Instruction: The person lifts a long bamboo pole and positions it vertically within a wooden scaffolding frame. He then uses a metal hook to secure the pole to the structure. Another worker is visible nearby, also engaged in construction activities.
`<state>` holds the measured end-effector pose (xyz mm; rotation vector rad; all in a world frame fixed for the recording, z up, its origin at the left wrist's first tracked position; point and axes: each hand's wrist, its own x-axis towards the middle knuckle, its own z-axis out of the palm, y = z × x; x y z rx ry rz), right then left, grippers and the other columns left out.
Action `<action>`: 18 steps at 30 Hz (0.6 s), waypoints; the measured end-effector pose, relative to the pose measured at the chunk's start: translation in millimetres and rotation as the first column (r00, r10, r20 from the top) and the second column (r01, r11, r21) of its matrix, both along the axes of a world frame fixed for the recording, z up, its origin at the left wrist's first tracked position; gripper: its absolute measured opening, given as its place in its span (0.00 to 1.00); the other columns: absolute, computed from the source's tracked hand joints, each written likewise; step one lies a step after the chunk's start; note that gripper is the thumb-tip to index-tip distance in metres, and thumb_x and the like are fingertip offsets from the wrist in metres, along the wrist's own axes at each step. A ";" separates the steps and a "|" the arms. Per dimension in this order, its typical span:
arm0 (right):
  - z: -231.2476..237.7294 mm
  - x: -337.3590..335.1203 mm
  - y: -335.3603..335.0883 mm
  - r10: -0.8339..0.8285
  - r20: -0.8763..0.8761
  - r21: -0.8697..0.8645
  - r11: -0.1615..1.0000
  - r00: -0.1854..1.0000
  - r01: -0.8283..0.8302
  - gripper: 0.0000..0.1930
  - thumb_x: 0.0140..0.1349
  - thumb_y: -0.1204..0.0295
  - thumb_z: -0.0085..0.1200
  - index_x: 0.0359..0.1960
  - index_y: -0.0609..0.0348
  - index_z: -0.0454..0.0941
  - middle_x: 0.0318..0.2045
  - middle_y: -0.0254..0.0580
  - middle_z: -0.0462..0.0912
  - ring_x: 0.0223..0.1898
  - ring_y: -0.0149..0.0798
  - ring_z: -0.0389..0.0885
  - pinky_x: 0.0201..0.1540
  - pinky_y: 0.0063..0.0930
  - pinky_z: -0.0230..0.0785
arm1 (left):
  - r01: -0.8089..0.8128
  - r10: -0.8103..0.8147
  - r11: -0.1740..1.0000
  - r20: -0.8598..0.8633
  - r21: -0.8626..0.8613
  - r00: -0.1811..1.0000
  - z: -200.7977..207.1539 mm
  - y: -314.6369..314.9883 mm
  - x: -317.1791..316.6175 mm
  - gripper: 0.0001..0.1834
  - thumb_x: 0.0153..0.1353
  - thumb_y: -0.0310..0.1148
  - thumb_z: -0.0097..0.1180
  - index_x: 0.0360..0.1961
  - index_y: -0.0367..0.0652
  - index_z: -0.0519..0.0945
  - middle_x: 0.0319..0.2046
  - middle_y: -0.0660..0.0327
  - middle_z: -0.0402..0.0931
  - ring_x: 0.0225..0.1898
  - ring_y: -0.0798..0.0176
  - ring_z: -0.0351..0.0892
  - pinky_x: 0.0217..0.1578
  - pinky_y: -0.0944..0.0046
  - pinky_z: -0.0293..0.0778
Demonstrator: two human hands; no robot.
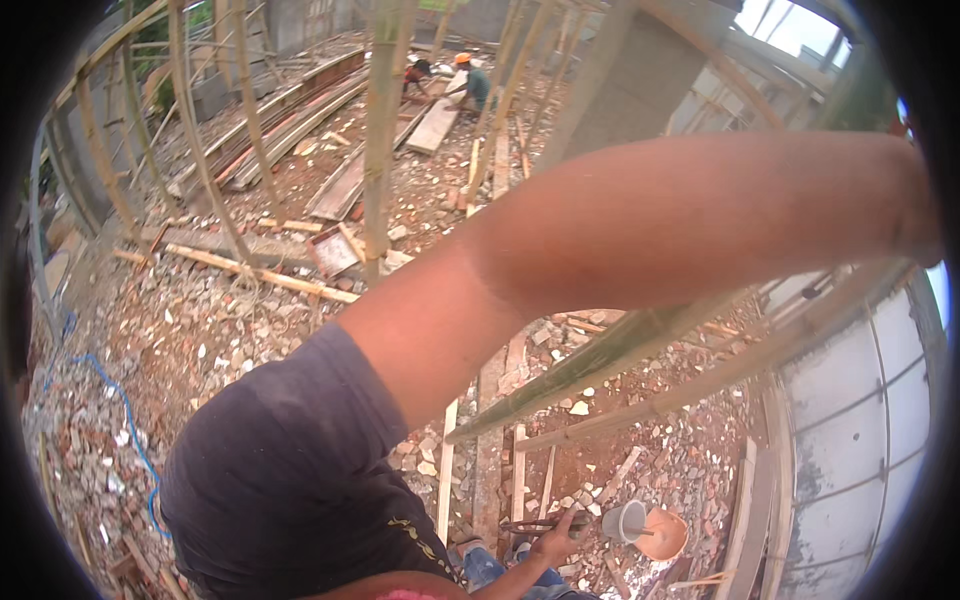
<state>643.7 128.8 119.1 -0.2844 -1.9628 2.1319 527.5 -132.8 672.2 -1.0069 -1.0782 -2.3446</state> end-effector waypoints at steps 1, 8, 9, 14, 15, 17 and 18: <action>44.5 -21.5 -0.9 -0.017 -0.151 -0.012 1.000 0.988 0.015 0.07 0.68 0.74 0.56 0.45 0.58 0.72 0.25 0.31 0.72 0.24 0.25 0.68 0.26 0.20 0.63 | 0.044 -0.044 0.999 -0.024 -0.004 0.999 24.7 2.5 8.3 0.11 0.69 0.38 0.50 0.36 0.43 0.80 0.34 0.60 0.82 0.29 0.66 0.74 0.31 0.62 0.71; 412.6 -40.8 34.9 -0.092 -0.696 0.143 0.954 0.712 0.263 0.15 0.73 0.61 0.51 0.50 0.60 0.74 0.33 0.34 0.76 0.26 0.22 0.67 0.30 0.18 0.62 | 0.175 -0.203 0.962 -0.119 -0.207 0.972 55.2 76.8 10.2 0.12 0.71 0.38 0.47 0.37 0.44 0.79 0.33 0.63 0.79 0.30 0.68 0.71 0.31 0.66 0.69; 457.7 -49.2 17.4 -0.024 -0.713 0.221 0.941 0.701 0.257 0.19 0.72 0.57 0.50 0.51 0.62 0.77 0.34 0.36 0.78 0.26 0.21 0.65 0.28 0.19 0.59 | 0.165 -0.195 0.967 -0.143 -0.195 0.970 50.2 69.3 8.1 0.11 0.71 0.37 0.48 0.39 0.43 0.79 0.37 0.62 0.82 0.35 0.66 0.74 0.36 0.63 0.70; 624.1 -67.6 -46.4 0.158 -0.719 0.289 0.954 0.676 0.085 0.29 0.69 0.48 0.51 0.54 0.64 0.71 0.35 0.36 0.76 0.23 0.23 0.68 0.27 0.20 0.68 | 0.231 -0.260 0.949 -0.118 -0.213 0.958 47.9 44.9 22.7 0.10 0.72 0.36 0.46 0.41 0.44 0.79 0.38 0.63 0.80 0.34 0.66 0.73 0.41 0.62 0.68; 643.9 -70.0 -53.8 0.193 -0.716 0.330 0.940 0.671 0.081 0.27 0.70 0.49 0.50 0.54 0.63 0.70 0.33 0.34 0.74 0.23 0.23 0.68 0.27 0.21 0.69 | 0.260 -0.294 0.942 -0.147 -0.211 0.944 46.0 41.4 19.9 0.10 0.72 0.35 0.46 0.41 0.44 0.79 0.37 0.63 0.80 0.34 0.66 0.73 0.42 0.62 0.68; 666.3 -63.2 -74.8 0.332 -0.679 0.412 0.910 0.655 -0.035 0.23 0.72 0.52 0.47 0.52 0.63 0.72 0.34 0.38 0.75 0.27 0.29 0.74 0.31 0.25 0.72 | 0.285 -0.324 0.933 -0.169 -0.221 0.931 42.8 35.2 20.3 0.10 0.72 0.35 0.46 0.42 0.44 0.79 0.35 0.63 0.78 0.34 0.66 0.73 0.42 0.62 0.68; 672.5 -58.4 -91.1 0.435 -0.645 0.448 0.881 0.628 -0.151 0.21 0.73 0.55 0.44 0.50 0.64 0.74 0.36 0.44 0.78 0.31 0.35 0.78 0.35 0.29 0.75 | 0.275 -0.316 0.933 -0.164 -0.234 0.934 39.9 33.4 22.4 0.10 0.72 0.35 0.46 0.42 0.44 0.79 0.34 0.63 0.78 0.34 0.66 0.74 0.42 0.61 0.68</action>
